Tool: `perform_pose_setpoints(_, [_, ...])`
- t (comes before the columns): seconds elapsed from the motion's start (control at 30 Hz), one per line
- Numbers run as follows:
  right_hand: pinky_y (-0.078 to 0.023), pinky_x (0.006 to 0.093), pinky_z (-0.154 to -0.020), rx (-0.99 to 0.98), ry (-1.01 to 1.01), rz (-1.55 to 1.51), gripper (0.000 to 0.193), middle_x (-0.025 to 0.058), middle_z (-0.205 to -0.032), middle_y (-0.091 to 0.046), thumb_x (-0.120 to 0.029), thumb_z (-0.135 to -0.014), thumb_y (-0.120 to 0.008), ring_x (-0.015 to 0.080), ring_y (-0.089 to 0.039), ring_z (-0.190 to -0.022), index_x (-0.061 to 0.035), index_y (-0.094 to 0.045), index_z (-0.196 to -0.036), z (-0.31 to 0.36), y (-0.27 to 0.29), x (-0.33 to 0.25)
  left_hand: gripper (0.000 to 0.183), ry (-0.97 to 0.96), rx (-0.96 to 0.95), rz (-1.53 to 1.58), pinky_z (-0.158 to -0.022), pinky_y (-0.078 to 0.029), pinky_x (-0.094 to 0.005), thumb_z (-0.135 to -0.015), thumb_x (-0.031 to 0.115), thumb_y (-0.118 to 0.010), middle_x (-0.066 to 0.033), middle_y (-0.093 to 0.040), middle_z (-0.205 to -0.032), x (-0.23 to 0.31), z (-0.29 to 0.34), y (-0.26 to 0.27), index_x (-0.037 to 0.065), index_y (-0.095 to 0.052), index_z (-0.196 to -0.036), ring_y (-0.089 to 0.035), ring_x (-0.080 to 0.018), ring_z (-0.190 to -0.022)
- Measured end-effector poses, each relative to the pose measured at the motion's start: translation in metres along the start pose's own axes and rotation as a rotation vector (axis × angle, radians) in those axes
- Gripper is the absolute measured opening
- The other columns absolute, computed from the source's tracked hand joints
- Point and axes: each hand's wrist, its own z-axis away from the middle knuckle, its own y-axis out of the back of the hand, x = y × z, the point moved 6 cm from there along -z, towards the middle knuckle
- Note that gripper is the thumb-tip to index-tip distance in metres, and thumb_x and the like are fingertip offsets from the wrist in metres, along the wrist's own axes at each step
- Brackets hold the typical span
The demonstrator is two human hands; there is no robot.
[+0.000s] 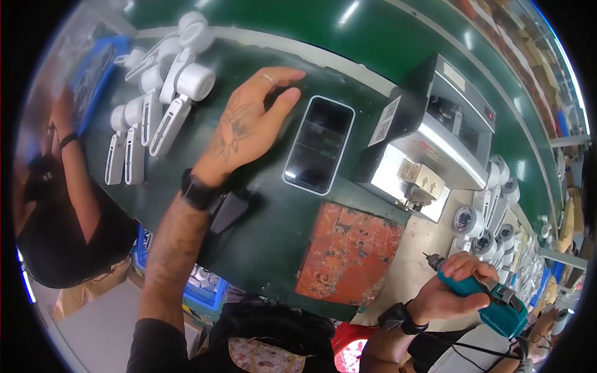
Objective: Assembling electronic components using a powered dispenser tool on an assembly line.
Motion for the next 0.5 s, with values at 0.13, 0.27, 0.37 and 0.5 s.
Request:
perform_pose_setpoints(0.13, [-0.033, 0.0251, -0.056, -0.064, -0.030, -0.070, 0.063, 0.0015, -0.066, -0.042, -0.066, -0.090, -0.052, 0.0121, -0.041, -0.057, -0.0045, -0.052, -0.106, 0.001, 0.001, -0.004, 0.027, 0.142, -0.002, 0.127, -0.094, -0.045, -0.0299, -0.096, 0.018, -0.058, -0.0086, -0.067, -0.112, -0.015, 0.008, -0.002, 0.005, -0.063, -0.119, -0.061, -0.0174, -0.104])
perform_pose_setpoints(0.27, [-0.039, 0.0249, -0.049, -0.044, 0.002, -0.026, 0.065, 0.0024, -0.065, -0.044, -0.070, -0.089, -0.049, 0.0125, -0.045, -0.053, -0.0056, -0.047, -0.102, 0.001, 0.001, -0.004, 0.024, 0.081, -0.001, 0.112, -0.093, -0.046, -0.0308, -0.095, 0.018, -0.059, -0.0096, -0.067, -0.112, -0.010, 0.008, -0.004, 0.004, -0.065, -0.113, -0.062, -0.0220, -0.103])
perform_pose_setpoints(0.37, [-0.039, 0.0256, -0.050, -0.074, -0.004, -0.041, 0.066, 0.0027, -0.065, -0.044, -0.069, -0.089, -0.050, 0.0129, -0.045, -0.054, -0.0050, -0.047, -0.103, 0.001, -0.001, -0.004, 0.023, 0.051, 0.024, 0.092, -0.093, -0.046, -0.0316, -0.094, 0.018, -0.060, -0.0102, -0.067, -0.111, -0.008, 0.009, -0.006, 0.003, -0.065, -0.111, -0.062, -0.0242, -0.103])
perform_pose_setpoints(0.5, [-0.039, 0.0259, -0.051, -0.036, -0.021, -0.059, 0.066, 0.0030, -0.065, -0.044, -0.068, -0.088, -0.052, 0.0134, -0.045, -0.055, -0.0046, -0.048, -0.104, 0.002, 0.000, -0.002, 0.023, 0.033, 0.035, 0.096, -0.092, -0.046, -0.0320, -0.093, 0.017, -0.061, -0.0102, -0.066, -0.111, -0.004, 0.011, -0.005, 0.004, -0.065, -0.111, -0.062, -0.0243, -0.104])
